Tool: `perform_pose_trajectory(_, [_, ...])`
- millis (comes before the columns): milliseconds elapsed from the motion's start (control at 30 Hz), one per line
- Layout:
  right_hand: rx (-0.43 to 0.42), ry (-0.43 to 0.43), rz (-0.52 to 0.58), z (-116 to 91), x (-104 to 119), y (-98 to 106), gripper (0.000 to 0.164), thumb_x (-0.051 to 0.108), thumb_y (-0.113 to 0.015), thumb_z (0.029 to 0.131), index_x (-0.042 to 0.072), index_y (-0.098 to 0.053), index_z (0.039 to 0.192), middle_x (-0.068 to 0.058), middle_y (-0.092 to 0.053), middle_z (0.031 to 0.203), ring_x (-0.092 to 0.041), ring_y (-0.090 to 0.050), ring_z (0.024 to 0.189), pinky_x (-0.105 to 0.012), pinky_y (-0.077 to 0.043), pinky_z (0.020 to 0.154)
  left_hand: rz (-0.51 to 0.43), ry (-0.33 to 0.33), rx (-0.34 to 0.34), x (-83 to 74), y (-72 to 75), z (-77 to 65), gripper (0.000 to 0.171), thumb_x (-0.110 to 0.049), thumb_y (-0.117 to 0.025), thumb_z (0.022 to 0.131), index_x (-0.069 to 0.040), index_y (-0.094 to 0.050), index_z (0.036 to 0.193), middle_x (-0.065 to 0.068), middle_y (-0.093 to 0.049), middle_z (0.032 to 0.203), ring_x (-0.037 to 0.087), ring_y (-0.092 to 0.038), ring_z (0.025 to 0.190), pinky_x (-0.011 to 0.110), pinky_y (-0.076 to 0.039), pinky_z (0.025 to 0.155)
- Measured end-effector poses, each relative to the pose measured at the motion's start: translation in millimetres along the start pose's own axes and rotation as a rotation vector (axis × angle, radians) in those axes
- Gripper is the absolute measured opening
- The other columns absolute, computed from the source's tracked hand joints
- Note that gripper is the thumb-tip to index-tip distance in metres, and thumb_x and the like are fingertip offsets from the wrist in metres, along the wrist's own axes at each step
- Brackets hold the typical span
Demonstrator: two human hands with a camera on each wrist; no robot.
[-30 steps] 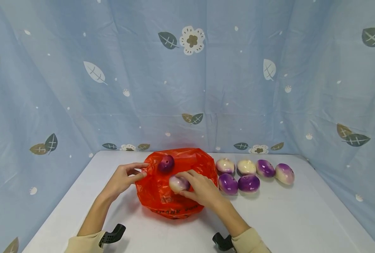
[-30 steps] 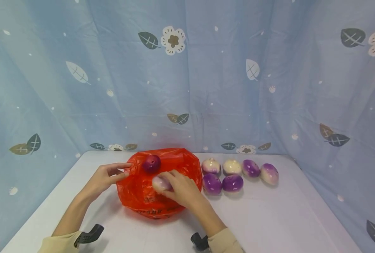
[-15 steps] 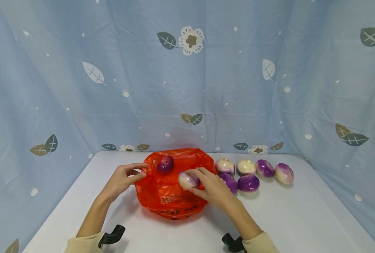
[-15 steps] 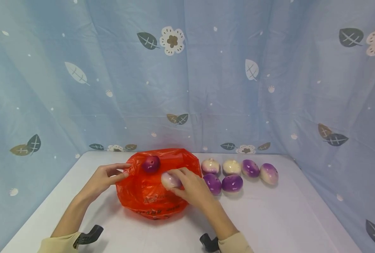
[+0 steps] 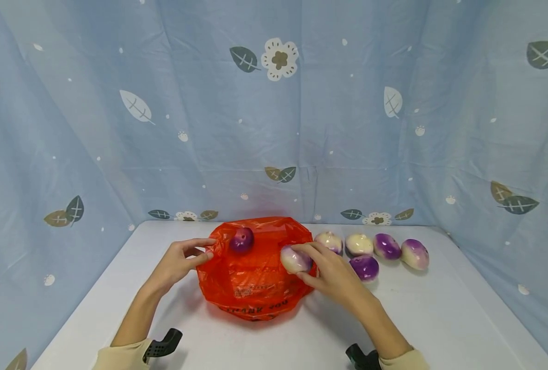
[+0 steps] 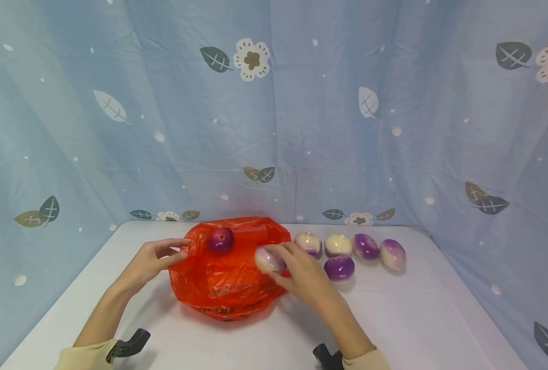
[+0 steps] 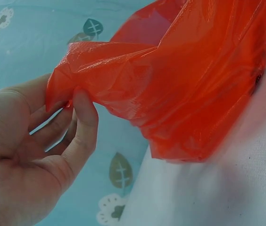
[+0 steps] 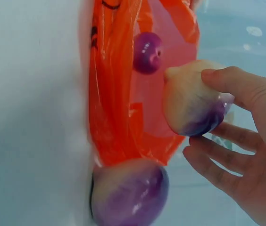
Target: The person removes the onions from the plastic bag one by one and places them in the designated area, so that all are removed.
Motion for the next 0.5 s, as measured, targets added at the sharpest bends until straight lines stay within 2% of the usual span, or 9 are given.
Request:
perform_pose_trajectory(133, [-0.034, 0.009, 0.003, -5.7, -5.0, 10.2, 0.054, 0.031, -0.079, 0.082, 0.03, -0.058, 0.132, 0.004, -0.062, 0.12, -0.014, -0.065, 0.093, -0.036, -0.057, 0.085, -0.006, -0.001, 0.0, -0.4, 0.0, -0.4, 0.04, -0.03, -0.072, 0.089, -0.016, -0.067, 0.127, 0.013, -0.07, 0.11, 0.026, -0.064, 0.096, 0.029, -0.056, 0.073])
perform_pose_trajectory(300, [-0.056, 0.003, 0.022, -11.8, -13.1, 20.2, 0.056, 0.028, -0.08, 0.082, 0.029, -0.058, 0.133, 0.002, -0.061, 0.126, -0.02, -0.063, 0.115, -0.044, -0.055, 0.093, -0.007, -0.005, 0.0, -0.5, -0.2, -1.0, 0.04, -0.03, -0.072, 0.089, -0.016, -0.067, 0.126, 0.014, -0.07, 0.111, 0.026, -0.064, 0.095, 0.029, -0.056, 0.072])
perform_pose_trajectory(500, [-0.07, -0.004, 0.018, -17.1, -20.1, 31.2, 0.057, 0.032, -0.08, 0.082, 0.031, -0.056, 0.134, 0.004, -0.06, 0.131, -0.022, -0.061, 0.121, -0.047, -0.054, 0.093, -0.004, -0.008, -0.003, -0.4, -0.2, -0.3, 0.04, -0.03, -0.072, 0.089, -0.017, -0.067, 0.126, 0.013, -0.07, 0.11, 0.025, -0.064, 0.094, 0.029, -0.056, 0.07])
Point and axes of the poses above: each hand's wrist, its own z-axis towards the middle knuckle, its own y-axis out of the back of the hand, x = y × z, the point moved 9 cm from there along z, towards the middle knuckle
